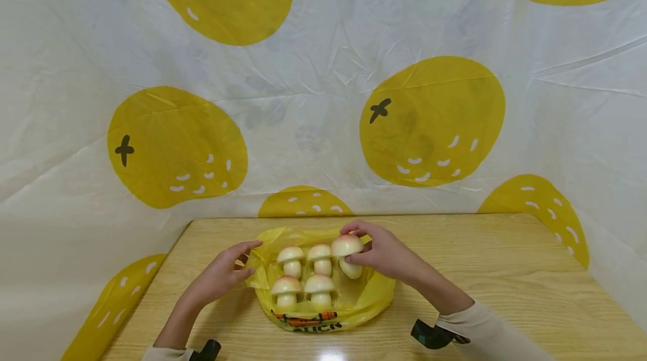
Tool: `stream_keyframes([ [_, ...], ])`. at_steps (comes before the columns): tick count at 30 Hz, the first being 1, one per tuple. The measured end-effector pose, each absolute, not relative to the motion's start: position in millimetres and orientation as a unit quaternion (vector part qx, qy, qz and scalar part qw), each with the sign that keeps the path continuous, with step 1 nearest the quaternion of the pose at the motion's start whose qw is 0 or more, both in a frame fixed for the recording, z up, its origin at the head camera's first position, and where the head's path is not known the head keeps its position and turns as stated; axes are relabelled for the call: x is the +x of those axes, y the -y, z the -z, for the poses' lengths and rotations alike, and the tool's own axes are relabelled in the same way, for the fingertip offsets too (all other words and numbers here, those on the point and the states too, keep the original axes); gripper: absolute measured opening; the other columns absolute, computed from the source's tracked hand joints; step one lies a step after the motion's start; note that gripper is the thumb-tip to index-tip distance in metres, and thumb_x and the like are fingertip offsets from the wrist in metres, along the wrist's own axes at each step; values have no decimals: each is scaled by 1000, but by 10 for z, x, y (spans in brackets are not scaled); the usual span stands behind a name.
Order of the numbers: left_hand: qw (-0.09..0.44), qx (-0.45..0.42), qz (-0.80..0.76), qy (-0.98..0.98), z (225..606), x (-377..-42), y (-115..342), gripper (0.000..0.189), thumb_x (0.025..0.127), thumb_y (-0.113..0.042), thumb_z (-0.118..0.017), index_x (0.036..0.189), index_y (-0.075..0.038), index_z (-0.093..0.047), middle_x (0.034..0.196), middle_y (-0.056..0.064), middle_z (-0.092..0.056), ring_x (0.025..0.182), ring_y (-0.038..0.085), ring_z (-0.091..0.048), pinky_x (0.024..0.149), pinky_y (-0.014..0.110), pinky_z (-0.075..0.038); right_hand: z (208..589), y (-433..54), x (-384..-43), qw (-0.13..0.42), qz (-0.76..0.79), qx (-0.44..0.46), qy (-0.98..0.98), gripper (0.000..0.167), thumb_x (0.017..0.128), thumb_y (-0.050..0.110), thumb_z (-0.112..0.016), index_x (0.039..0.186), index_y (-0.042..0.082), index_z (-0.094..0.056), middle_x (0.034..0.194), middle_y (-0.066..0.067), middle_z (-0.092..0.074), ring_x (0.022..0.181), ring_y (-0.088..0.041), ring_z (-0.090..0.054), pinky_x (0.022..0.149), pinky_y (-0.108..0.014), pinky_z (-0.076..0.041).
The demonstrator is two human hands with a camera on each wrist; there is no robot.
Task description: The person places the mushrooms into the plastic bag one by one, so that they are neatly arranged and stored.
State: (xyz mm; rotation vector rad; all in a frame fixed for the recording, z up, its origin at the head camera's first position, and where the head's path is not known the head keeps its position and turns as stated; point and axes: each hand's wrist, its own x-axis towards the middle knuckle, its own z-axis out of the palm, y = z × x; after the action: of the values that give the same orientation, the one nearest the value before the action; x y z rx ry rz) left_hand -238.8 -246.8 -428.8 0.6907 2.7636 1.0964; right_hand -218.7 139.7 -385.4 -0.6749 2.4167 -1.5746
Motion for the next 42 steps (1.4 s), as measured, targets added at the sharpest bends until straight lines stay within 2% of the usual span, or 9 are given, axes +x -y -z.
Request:
stream_keyframes([
  [5,45,224,-362,-904,4278,-2370,2466,54,98,-5,-65,150,-4,-48,139,18,-55,107,25,-55,85,44,-52,3934,-1351,-2157,88,516,-217,-824,42,90,9,-77,129,8,-61,123,-16,-56,81,-22,-63,68,-36,-56],
  [14,46,223,-358,-906,4274,-2365,2460,55,98,-6,-65,150,-4,-48,139,18,-56,106,24,-55,85,43,-52,4089,-1285,-2116,73,455,-216,-861,44,89,13,-79,129,9,-63,119,-8,-61,86,-19,-61,65,-32,-53],
  [21,46,219,-364,-904,4268,-2365,2461,54,98,-5,-65,150,-4,-48,139,18,-55,105,24,-55,84,43,-52,4155,-1263,-2068,33,410,-247,-877,40,87,11,-81,124,8,-65,120,-6,-64,103,-20,-59,79,-35,-52],
  [25,45,220,-362,-905,4272,-2368,2464,54,98,-5,-65,150,-4,-48,139,18,-56,105,24,-55,84,41,-52,4177,-1250,-2031,6,383,-256,-887,40,84,11,-82,121,8,-66,121,-6,-65,106,-21,-61,84,-39,-52],
  [31,45,222,-365,-903,4286,-2377,2471,55,98,-5,-66,150,-4,-48,138,17,-57,104,23,-56,83,40,-53,4212,-1253,-2003,-6,341,-235,-910,42,84,21,-84,121,14,-67,115,1,-67,101,-18,-63,79,-39,-52],
  [35,45,222,-367,-902,4295,-2386,2477,54,98,-6,-66,150,-5,-48,137,17,-57,105,23,-57,84,41,-53,4211,-1261,-1973,-13,314,-220,-923,43,83,27,-85,122,16,-67,116,1,-68,101,-20,-64,76,-41,-51],
  [42,47,220,-369,-902,4291,-2386,2480,55,98,-7,-66,150,-5,-48,138,17,-56,105,24,-56,84,42,-52,4207,-1278,-1915,-25,286,-222,-932,46,81,28,-86,122,17,-69,116,-1,-69,95,-19,-64,67,-36,-49],
])
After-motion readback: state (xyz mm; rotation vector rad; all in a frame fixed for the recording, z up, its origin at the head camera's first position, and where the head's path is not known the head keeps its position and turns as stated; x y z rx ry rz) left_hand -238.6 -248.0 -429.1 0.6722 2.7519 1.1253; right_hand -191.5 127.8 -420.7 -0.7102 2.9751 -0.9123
